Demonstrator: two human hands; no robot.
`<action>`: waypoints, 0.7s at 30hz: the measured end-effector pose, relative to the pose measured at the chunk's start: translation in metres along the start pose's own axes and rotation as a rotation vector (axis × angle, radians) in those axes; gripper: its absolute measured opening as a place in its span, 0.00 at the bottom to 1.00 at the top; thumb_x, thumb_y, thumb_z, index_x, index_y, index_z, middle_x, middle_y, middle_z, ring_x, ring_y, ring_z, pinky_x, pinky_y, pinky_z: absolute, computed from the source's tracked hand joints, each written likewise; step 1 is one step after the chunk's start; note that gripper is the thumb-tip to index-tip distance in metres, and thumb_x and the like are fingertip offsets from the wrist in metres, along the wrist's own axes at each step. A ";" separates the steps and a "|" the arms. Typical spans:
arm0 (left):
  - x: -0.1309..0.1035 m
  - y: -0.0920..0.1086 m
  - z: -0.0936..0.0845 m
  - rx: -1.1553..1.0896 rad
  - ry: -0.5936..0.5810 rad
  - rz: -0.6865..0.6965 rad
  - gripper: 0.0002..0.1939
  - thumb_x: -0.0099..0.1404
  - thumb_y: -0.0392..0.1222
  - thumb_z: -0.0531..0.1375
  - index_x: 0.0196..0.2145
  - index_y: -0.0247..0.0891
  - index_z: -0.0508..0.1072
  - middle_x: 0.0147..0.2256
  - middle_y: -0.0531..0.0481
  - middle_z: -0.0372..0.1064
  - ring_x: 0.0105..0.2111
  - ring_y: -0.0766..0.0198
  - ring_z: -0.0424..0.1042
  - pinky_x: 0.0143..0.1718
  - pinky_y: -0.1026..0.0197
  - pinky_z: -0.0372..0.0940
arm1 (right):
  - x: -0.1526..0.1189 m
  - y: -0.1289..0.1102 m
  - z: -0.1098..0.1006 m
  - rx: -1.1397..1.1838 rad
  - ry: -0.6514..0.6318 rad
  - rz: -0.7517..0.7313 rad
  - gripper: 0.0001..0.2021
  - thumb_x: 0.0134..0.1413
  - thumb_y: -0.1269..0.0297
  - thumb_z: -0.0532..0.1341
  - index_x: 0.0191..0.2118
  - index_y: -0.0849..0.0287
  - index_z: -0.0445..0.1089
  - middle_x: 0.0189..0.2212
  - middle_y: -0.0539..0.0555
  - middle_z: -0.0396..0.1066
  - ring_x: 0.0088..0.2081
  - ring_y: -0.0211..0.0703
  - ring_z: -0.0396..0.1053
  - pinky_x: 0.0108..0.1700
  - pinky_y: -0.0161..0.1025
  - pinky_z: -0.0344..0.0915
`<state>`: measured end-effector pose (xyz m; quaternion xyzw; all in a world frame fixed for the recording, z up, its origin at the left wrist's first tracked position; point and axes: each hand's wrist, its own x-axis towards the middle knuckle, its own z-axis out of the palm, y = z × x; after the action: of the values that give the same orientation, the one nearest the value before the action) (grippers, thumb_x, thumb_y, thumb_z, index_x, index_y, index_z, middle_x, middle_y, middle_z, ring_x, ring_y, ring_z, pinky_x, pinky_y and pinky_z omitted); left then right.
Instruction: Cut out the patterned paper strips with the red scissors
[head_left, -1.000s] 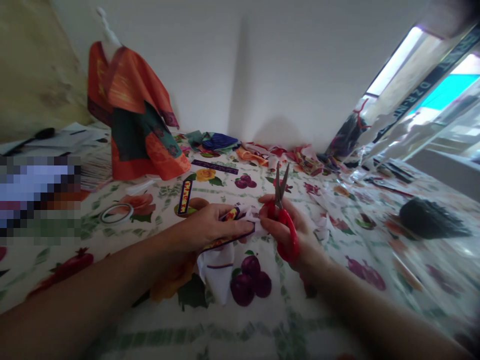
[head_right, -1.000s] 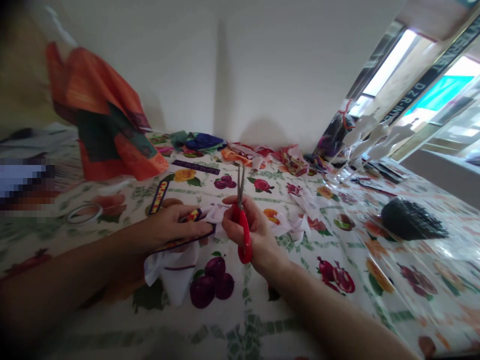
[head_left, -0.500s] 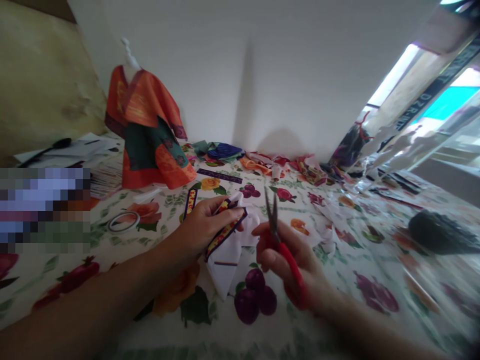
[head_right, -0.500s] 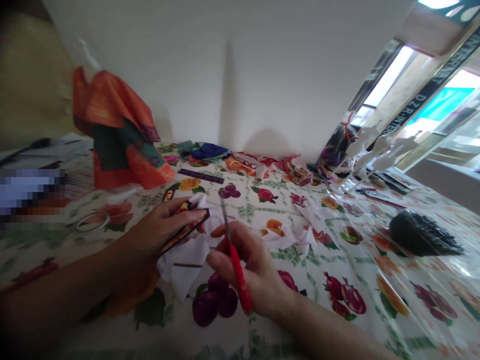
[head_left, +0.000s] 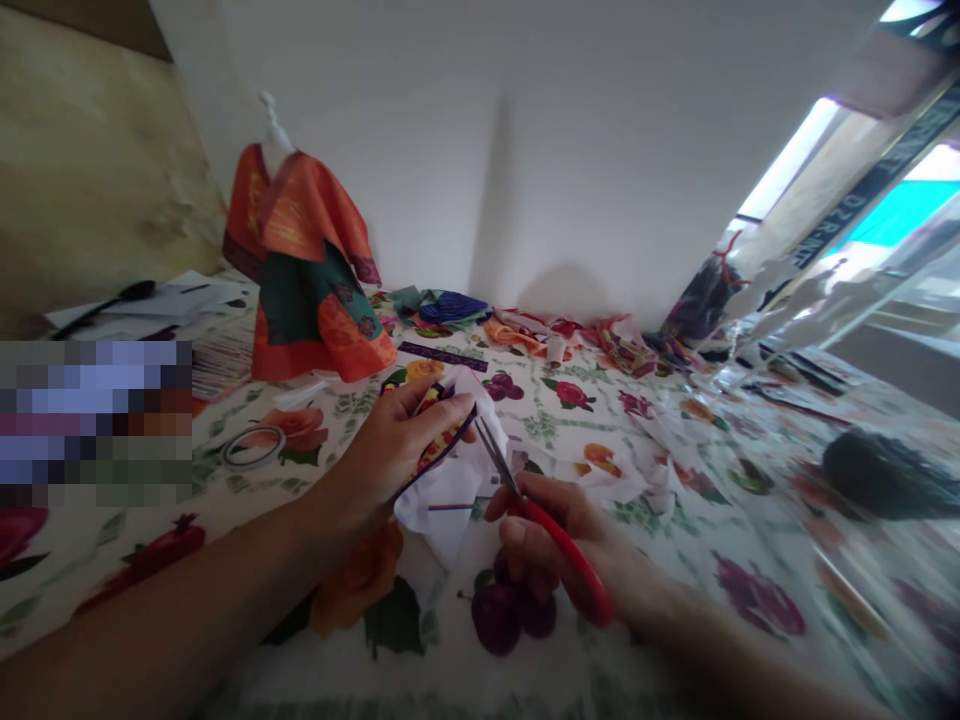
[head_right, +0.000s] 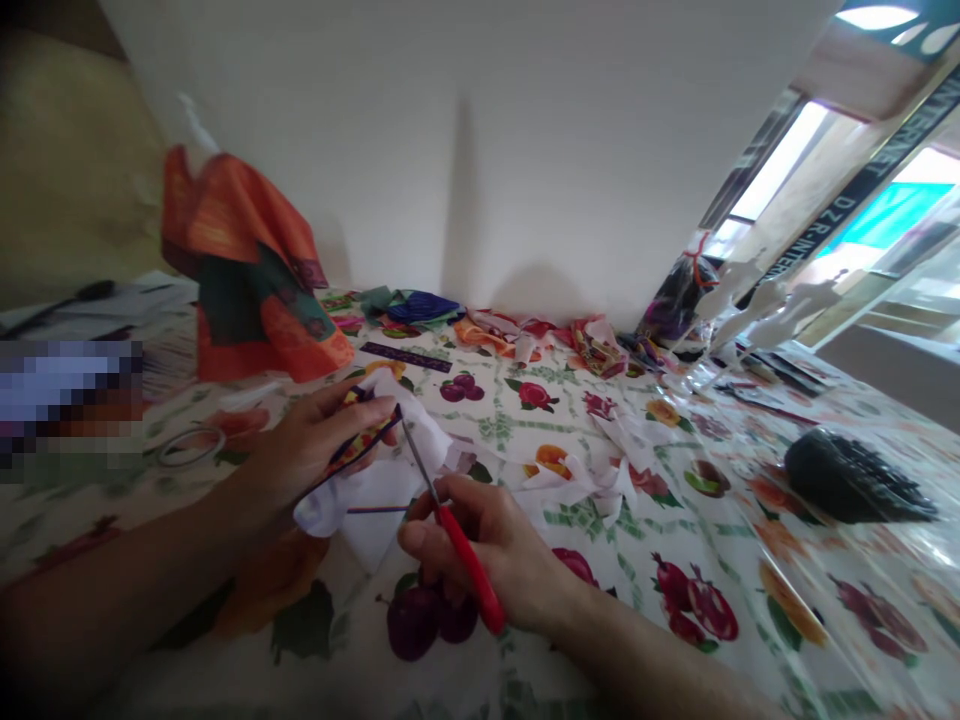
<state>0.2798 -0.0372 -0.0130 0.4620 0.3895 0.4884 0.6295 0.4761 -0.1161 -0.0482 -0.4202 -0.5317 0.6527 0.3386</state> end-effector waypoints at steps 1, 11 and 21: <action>0.000 -0.001 0.000 -0.012 -0.001 -0.005 0.11 0.52 0.45 0.73 0.29 0.39 0.78 0.21 0.56 0.75 0.17 0.72 0.65 0.17 0.71 0.57 | 0.000 0.000 0.000 -0.001 -0.001 0.009 0.23 0.62 0.43 0.72 0.42 0.61 0.73 0.26 0.50 0.74 0.21 0.32 0.67 0.22 0.25 0.64; 0.004 -0.005 -0.006 0.119 -0.090 -0.009 0.11 0.54 0.47 0.69 0.29 0.39 0.74 0.20 0.55 0.74 0.15 0.73 0.60 0.14 0.71 0.51 | 0.003 -0.001 0.002 -0.016 0.054 -0.017 0.25 0.60 0.41 0.72 0.43 0.61 0.74 0.25 0.51 0.73 0.22 0.34 0.67 0.24 0.27 0.65; 0.001 -0.007 -0.005 0.175 -0.121 -0.034 0.14 0.58 0.50 0.67 0.24 0.38 0.75 0.21 0.53 0.74 0.16 0.72 0.61 0.17 0.69 0.53 | 0.001 0.001 -0.002 -0.019 0.045 -0.025 0.25 0.62 0.41 0.72 0.45 0.61 0.73 0.27 0.52 0.76 0.23 0.34 0.66 0.24 0.27 0.64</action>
<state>0.2768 -0.0359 -0.0208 0.5372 0.3995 0.4131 0.6173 0.4770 -0.1145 -0.0494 -0.4313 -0.5353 0.6339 0.3544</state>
